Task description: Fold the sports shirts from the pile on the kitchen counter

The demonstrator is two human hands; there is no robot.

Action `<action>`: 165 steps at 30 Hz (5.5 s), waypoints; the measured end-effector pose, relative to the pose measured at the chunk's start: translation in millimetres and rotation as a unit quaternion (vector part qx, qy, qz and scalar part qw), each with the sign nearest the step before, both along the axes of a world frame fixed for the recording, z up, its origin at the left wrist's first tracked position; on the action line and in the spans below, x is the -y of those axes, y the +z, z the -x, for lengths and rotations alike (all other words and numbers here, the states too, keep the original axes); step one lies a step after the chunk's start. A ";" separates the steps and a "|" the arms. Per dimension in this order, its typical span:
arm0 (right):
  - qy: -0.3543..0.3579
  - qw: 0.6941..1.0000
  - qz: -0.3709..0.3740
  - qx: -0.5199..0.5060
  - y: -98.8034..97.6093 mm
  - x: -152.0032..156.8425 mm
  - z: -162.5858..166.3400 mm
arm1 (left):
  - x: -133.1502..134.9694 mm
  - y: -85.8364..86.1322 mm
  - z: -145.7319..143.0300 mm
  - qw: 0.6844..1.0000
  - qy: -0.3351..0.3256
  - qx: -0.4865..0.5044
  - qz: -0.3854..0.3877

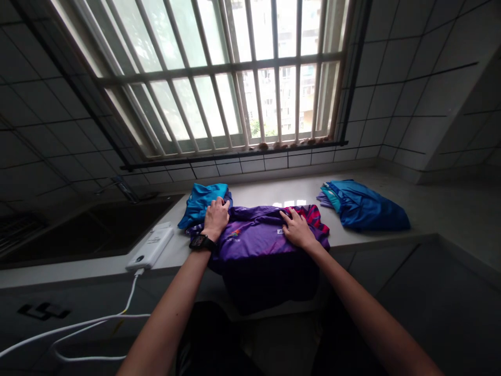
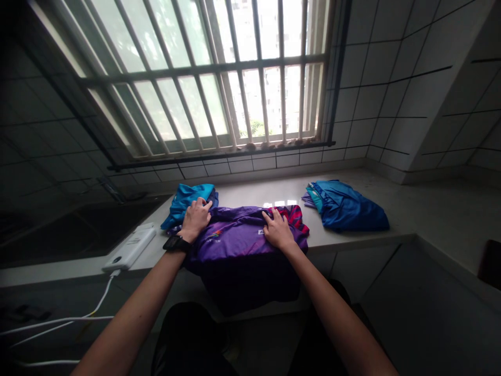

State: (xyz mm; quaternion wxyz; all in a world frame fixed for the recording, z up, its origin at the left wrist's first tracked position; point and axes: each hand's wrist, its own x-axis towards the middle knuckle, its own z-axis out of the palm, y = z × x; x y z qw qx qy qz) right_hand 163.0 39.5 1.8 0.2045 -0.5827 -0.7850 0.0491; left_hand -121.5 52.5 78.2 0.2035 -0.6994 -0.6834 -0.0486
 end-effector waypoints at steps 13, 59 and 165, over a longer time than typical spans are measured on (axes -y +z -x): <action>-0.030 0.999 0.019 -0.008 2.9 0.3 2.6 | -6.9 -24.4 -10.1 0.997 -0.061 -0.005 0.056; -0.158 0.981 0.064 0.091 80.0 -81.6 -70.5 | -0.5 -53.1 -62.1 0.967 -0.079 0.182 0.159; -0.002 0.994 0.092 0.050 10.5 -56.8 27.6 | -7.6 -60.3 -59.4 0.989 -0.044 0.141 0.019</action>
